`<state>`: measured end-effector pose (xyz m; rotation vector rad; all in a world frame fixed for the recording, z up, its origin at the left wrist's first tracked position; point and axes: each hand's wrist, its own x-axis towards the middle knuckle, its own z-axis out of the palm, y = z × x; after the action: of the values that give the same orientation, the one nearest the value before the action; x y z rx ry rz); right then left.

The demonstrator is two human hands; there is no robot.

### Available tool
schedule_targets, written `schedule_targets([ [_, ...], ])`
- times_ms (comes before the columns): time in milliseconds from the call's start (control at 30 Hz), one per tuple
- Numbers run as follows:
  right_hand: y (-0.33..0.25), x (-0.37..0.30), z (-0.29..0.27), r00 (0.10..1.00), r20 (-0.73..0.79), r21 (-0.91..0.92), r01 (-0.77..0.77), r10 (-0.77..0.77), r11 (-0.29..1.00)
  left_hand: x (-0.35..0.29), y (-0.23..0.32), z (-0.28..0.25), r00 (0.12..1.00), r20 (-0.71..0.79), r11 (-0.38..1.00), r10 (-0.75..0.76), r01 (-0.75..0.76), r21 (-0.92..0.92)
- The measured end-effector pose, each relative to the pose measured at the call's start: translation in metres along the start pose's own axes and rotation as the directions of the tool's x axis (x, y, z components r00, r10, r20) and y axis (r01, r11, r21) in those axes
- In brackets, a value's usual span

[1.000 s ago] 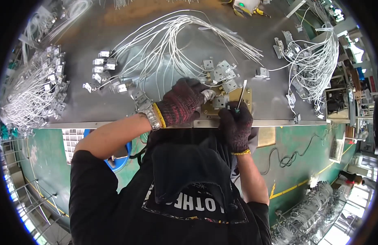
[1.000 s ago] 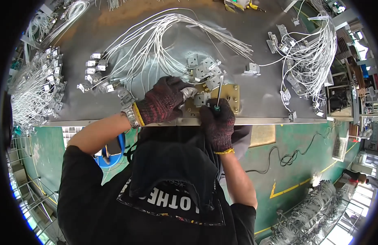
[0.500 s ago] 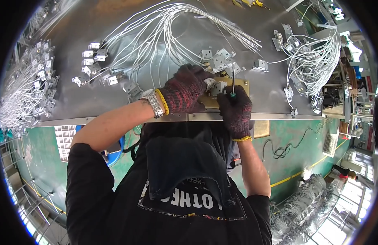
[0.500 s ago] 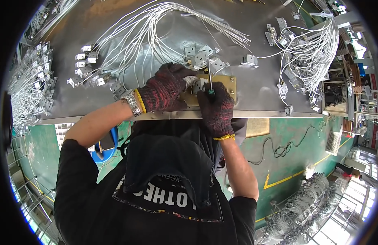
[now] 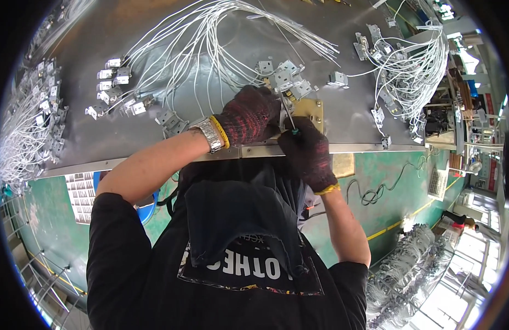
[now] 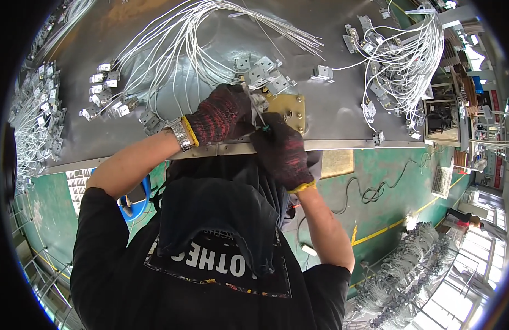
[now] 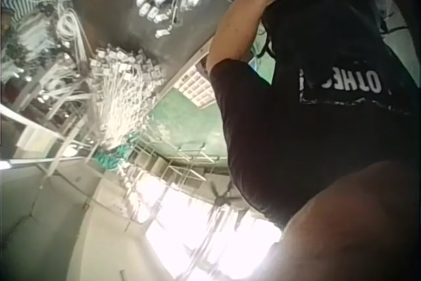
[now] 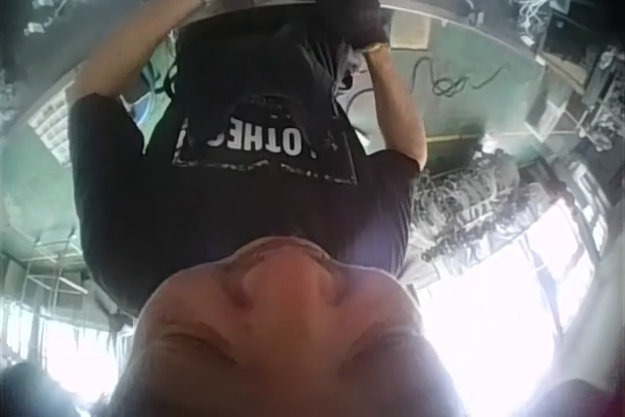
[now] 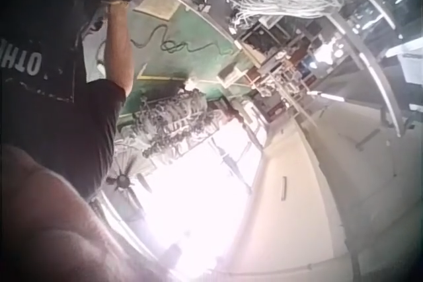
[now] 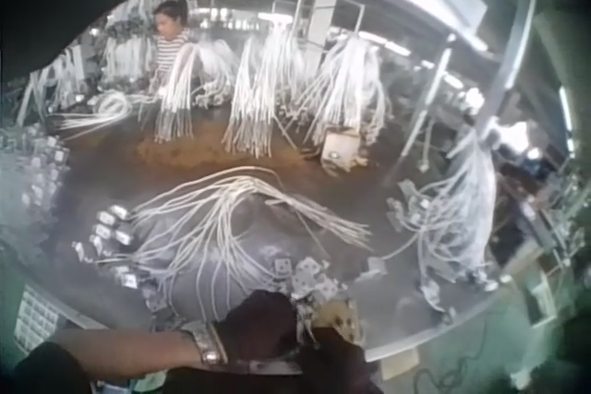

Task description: The person connects multiple wires to electronic components on a metal plate using a screwdriver.

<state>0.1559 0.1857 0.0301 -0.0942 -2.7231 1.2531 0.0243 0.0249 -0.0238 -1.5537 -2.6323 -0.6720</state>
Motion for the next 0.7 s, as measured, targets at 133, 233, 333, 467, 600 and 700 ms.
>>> schedule_targets([
  [133,0.014,-0.020,-0.034,0.985,0.095,0.175,-0.157,0.142,0.972,0.000,-0.001,-0.005,0.997,0.068,0.999,-0.037,0.039,-0.026],
  [233,0.006,-0.026,-0.057,0.995,0.097,0.021,-0.021,0.019,1.000,-0.001,0.002,0.001,0.997,0.068,0.997,-0.045,0.040,0.066],
  [333,-0.013,-0.023,-0.068,0.988,0.133,-0.069,0.086,-0.076,0.994,0.001,0.006,-0.010,1.000,0.024,1.000,-0.010,0.010,-0.001],
  [467,-0.026,-0.024,-0.066,0.984,0.149,-0.186,0.121,-0.094,0.975,0.004,0.009,-0.012,0.997,0.074,0.999,-0.037,0.039,-0.019],
  [600,-0.043,-0.026,-0.065,0.988,0.134,-0.266,0.107,-0.073,0.958,0.002,0.006,-0.007,1.000,-0.016,0.999,0.020,-0.021,-0.034],
  [700,-0.052,-0.025,-0.064,0.984,0.165,-0.349,0.116,-0.061,0.930,0.000,0.005,-0.005,0.998,-0.047,0.999,0.032,-0.033,-0.032],
])
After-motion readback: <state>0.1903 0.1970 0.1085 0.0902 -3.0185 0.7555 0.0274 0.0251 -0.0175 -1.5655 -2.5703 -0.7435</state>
